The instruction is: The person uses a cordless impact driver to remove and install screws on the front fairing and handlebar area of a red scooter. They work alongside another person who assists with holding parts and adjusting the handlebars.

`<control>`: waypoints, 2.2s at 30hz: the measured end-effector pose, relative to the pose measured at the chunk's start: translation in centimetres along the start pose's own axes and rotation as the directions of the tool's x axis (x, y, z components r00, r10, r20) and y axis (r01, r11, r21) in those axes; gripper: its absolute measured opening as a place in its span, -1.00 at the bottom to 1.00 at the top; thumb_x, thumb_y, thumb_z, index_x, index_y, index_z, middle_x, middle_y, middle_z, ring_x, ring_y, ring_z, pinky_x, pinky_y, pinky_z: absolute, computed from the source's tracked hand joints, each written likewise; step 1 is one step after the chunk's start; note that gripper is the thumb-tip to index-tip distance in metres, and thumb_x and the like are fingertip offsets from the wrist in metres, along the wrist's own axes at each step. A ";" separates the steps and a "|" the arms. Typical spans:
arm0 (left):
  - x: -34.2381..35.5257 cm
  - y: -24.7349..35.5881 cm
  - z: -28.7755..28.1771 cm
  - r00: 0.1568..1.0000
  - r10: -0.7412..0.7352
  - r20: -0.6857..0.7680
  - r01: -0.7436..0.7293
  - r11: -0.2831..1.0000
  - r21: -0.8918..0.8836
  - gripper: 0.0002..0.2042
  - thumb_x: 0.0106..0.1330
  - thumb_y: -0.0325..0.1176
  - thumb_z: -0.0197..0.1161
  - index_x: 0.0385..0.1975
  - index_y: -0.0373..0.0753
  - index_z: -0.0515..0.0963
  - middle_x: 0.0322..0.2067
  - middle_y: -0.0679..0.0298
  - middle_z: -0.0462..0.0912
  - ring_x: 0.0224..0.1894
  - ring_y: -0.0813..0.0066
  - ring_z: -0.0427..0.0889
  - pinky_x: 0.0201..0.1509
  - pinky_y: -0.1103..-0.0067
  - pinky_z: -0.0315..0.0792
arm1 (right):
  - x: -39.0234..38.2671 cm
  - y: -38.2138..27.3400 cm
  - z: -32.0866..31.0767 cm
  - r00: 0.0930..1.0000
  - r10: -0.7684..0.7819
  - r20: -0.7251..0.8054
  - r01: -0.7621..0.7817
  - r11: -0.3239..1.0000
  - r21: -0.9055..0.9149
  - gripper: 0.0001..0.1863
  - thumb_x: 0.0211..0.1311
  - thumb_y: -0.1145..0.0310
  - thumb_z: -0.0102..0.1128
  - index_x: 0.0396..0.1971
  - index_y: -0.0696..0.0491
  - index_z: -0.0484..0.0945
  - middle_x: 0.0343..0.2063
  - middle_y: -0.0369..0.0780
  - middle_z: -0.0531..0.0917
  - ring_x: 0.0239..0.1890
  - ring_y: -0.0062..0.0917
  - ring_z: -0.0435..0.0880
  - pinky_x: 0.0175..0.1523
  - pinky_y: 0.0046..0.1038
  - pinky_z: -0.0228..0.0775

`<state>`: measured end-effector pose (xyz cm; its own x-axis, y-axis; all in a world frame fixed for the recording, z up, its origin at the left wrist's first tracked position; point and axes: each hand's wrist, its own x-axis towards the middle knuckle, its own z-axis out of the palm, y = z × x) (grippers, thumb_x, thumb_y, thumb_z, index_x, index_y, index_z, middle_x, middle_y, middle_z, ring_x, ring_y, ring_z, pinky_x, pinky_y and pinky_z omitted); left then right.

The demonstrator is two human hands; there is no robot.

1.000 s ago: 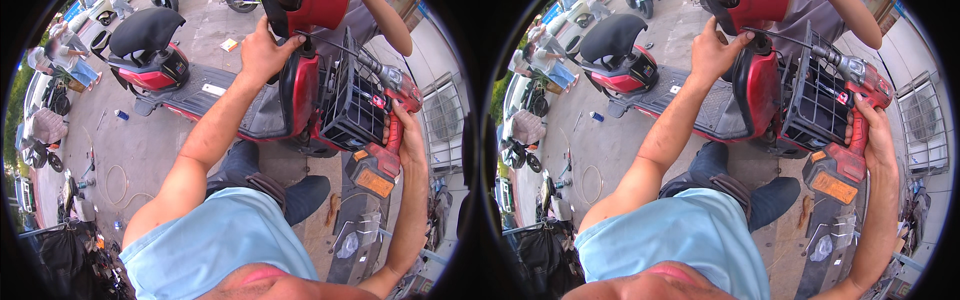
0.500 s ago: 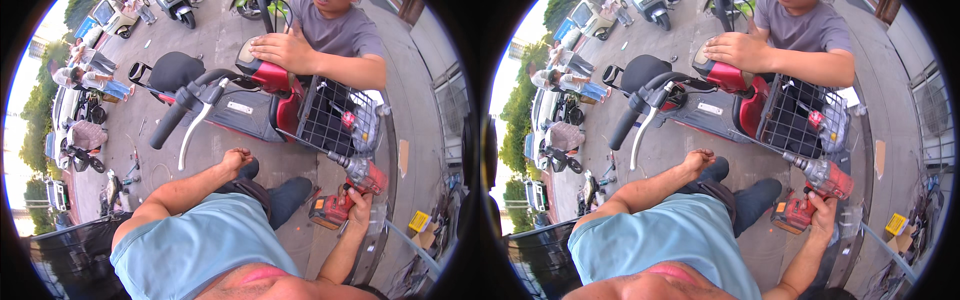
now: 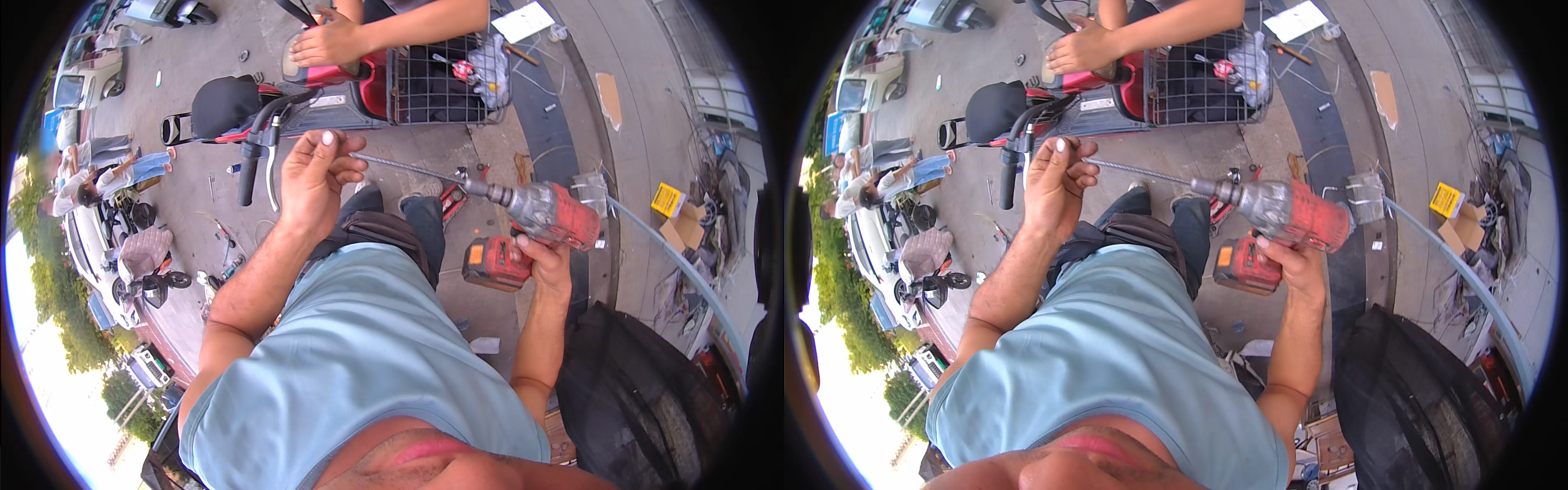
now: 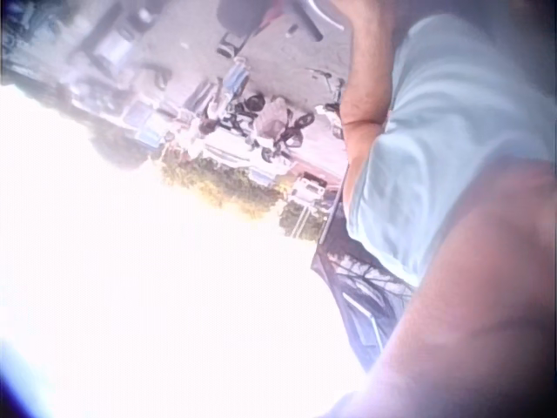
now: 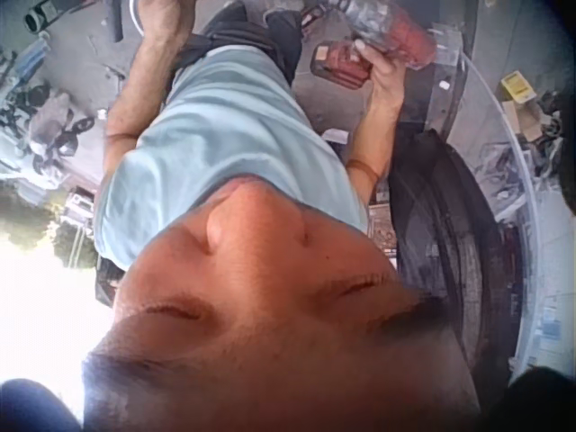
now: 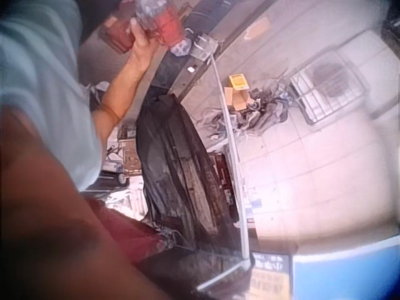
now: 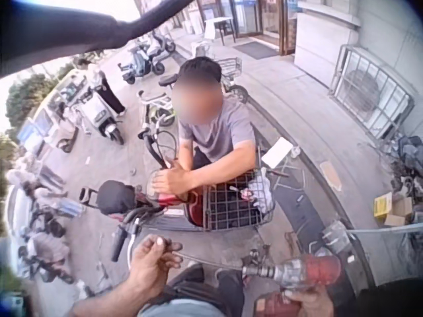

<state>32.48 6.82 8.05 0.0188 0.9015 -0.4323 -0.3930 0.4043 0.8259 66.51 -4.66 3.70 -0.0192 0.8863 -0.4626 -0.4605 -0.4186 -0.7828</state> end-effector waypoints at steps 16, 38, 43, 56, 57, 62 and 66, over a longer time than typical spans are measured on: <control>0.6 1.8 4.8 0.998 0.017 0.067 0.005 0.951 -0.308 -0.78 0.50 -0.18 0.14 -0.16 -0.21 0.51 -0.24 0.17 0.69 -0.37 0.51 0.66 -0.26 0.59 0.55 | -1.4 0.3 1.1 0.979 -0.205 -0.018 0.203 0.976 -0.079 -0.73 0.10 0.59 0.30 -0.16 0.16 0.55 -0.47 -0.23 0.62 -0.52 -0.54 0.57 -0.35 -0.44 0.47; 14.9 5.9 4.9 0.883 -0.136 0.448 0.085 0.988 0.132 -0.56 0.44 -0.26 0.20 0.18 -0.45 0.39 0.09 -0.07 0.56 -0.01 0.24 0.68 0.00 0.41 0.60 | 14.4 -3.1 0.5 1.000 -0.011 0.024 0.008 0.993 0.117 -0.61 0.05 0.45 0.38 -0.09 0.21 0.55 -0.39 -0.18 0.60 -0.40 -0.46 0.58 -0.26 -0.38 0.47; 18.3 8.5 -3.6 0.972 0.209 0.109 -0.235 0.904 0.358 -0.56 0.51 -0.17 0.00 0.08 -0.50 0.40 -0.04 -0.07 0.58 -0.12 0.21 0.67 0.00 0.36 0.56 | 18.5 -1.7 -3.0 0.987 0.161 0.002 -0.160 0.982 0.100 -0.62 0.01 0.58 0.39 -0.11 0.16 0.54 -0.40 -0.19 0.65 -0.42 -0.47 0.64 -0.28 -0.37 0.53; 20.0 10.2 -14.4 0.673 0.518 -0.528 -0.276 0.838 0.470 -0.54 0.51 -0.05 -0.07 0.01 -0.41 0.43 -0.22 0.07 0.61 -0.13 0.22 0.62 0.06 0.36 0.49 | 26.8 1.5 -7.0 0.877 0.481 -0.018 -0.481 0.876 -0.034 -0.76 0.03 0.50 0.41 -0.26 0.12 0.61 -0.44 -0.28 0.65 -0.45 -0.57 0.61 -0.31 -0.48 0.44; 20.0 9.7 -15.4 0.654 0.471 -0.591 -0.240 0.871 0.429 -0.54 0.51 -0.05 -0.07 0.03 -0.41 0.43 -0.21 0.07 0.60 -0.11 0.21 0.61 0.09 0.35 0.48 | 27.6 1.8 -6.8 0.864 0.504 -0.012 -0.504 0.863 -0.026 -0.77 0.04 0.49 0.41 -0.27 0.12 0.61 -0.44 -0.29 0.65 -0.46 -0.58 0.61 -0.31 -0.49 0.43; 22.1 7.8 -20.3 0.625 0.191 -0.757 0.074 0.951 0.300 -0.57 0.54 -0.14 -0.11 0.11 -0.40 0.41 0.02 0.02 0.58 0.11 0.15 0.55 0.25 0.33 0.39 | 29.7 3.7 -7.4 0.836 0.549 -0.008 -0.545 0.827 -0.136 -0.78 0.06 0.52 0.38 -0.25 0.12 0.61 -0.46 -0.31 0.64 -0.45 -0.60 0.60 -0.30 -0.52 0.42; 26.7 6.8 -20.2 0.781 -0.198 -0.593 0.406 0.881 0.242 -0.44 0.45 -0.19 0.15 0.32 -0.39 0.23 0.28 0.05 0.37 0.30 0.17 0.38 0.37 0.36 0.27 | 31.6 3.4 -6.1 0.867 0.498 0.025 -0.491 0.860 -0.141 -0.75 0.08 0.56 0.34 -0.20 0.16 0.59 -0.42 -0.26 0.64 -0.44 -0.55 0.61 -0.30 -0.48 0.44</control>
<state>11.79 30.50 -5.17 -0.4525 0.5326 -0.7152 -0.1167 0.7598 0.6396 69.74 20.73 -16.12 -0.2686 0.5644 -0.7806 -0.2614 -0.8227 -0.5049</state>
